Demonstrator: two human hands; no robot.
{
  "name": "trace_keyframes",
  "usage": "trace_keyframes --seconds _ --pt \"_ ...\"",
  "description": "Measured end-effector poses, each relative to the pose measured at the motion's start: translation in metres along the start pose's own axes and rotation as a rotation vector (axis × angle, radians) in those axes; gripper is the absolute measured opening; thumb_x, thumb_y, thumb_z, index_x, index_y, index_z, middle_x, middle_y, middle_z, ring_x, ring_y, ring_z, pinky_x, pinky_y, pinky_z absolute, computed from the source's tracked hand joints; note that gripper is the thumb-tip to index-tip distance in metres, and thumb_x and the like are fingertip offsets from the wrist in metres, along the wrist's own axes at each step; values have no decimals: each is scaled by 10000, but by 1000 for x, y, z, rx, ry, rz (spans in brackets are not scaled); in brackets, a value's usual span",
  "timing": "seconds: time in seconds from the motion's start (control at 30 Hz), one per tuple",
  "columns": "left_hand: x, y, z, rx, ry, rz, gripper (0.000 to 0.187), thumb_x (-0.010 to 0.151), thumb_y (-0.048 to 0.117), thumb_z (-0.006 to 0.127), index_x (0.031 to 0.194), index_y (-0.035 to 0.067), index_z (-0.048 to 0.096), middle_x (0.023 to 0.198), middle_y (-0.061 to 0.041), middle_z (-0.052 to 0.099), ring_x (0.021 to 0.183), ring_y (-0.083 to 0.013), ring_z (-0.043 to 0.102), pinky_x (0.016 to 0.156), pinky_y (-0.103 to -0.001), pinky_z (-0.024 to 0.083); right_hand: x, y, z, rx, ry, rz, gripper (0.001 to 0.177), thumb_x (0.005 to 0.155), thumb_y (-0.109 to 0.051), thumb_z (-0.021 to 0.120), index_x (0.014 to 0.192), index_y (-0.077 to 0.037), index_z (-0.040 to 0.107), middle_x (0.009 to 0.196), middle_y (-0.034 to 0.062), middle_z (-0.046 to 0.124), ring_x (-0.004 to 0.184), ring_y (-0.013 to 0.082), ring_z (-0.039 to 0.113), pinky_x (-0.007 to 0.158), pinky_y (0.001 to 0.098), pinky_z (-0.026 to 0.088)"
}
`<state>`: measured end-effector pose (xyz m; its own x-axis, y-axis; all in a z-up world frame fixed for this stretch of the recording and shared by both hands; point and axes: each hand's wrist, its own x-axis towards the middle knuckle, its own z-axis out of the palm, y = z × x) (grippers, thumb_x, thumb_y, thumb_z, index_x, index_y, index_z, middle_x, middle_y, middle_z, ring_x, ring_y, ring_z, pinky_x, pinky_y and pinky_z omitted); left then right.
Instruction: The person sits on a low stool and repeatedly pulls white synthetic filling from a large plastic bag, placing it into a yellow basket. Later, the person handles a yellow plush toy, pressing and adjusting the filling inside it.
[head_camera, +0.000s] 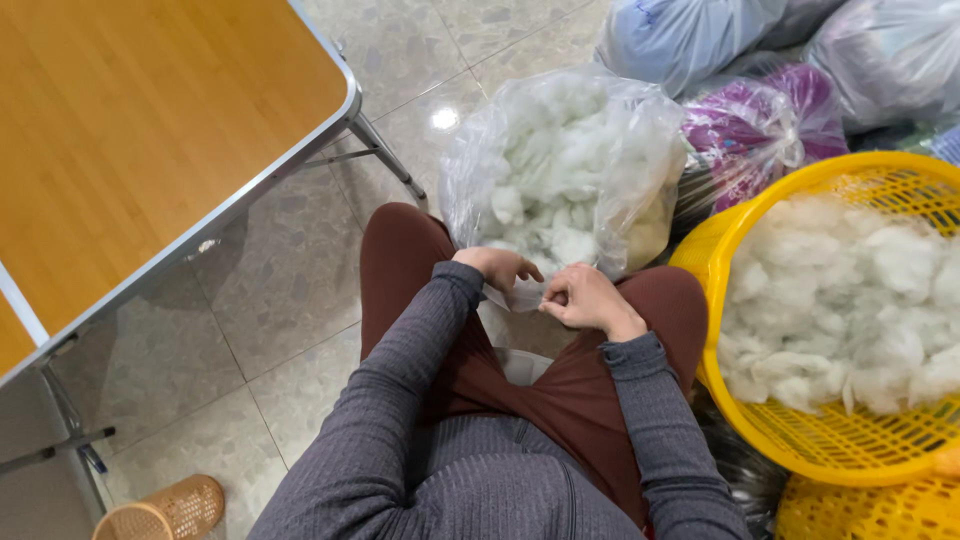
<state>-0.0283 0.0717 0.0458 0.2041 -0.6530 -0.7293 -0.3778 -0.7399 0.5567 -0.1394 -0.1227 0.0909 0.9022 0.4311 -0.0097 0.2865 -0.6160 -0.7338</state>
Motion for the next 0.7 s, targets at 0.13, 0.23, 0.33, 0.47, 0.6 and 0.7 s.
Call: trace_keyframes --seconds 0.13,0.23,0.33,0.47,0.6,0.7 --pt "-1 3 15 -20 45 69 880 677 204 890 1475 284 528 1380 -90 635 1211 -290 641 976 -398 519 -9 -3 0 19 36 51 144 691 -217 811 716 -82 767 667 103 708 627 286 700 595 385 543" --pt "6 -1 22 16 80 111 887 663 169 855 1483 270 535 1280 -116 717 1148 -299 688 965 -402 532 -11 2 5 -64 92 52 142 711 -244 779 701 -103 773 696 94 726 670 283 711 665 383 556" --pt "15 -4 28 69 236 238 841 666 132 845 1454 224 568 1277 -130 705 1156 -326 666 975 -420 517 -11 13 10 -254 92 132 246 765 -350 767 738 -107 793 719 103 736 714 303 706 791 418 532" --pt "26 -4 28 24 446 331 710 705 179 851 1375 158 618 1304 -128 682 1178 -353 637 978 -439 505 -8 33 17 -366 69 396 387 937 -477 681 872 -117 807 799 123 736 783 341 687 827 475 476" --pt "33 1 24 -49 488 309 589 820 271 818 1363 144 627 1340 -128 656 1187 -345 629 990 -441 495 -7 49 24 -481 110 458 331 912 -426 702 979 -113 792 931 117 732 913 319 673 910 476 477" --pt "34 5 25 -68 500 347 521 868 300 779 1344 133 648 1287 -134 697 1166 -344 658 994 -439 516 -6 61 33 -554 234 357 267 832 -319 745 1016 -128 776 1027 128 681 1060 321 616 954 485 466"
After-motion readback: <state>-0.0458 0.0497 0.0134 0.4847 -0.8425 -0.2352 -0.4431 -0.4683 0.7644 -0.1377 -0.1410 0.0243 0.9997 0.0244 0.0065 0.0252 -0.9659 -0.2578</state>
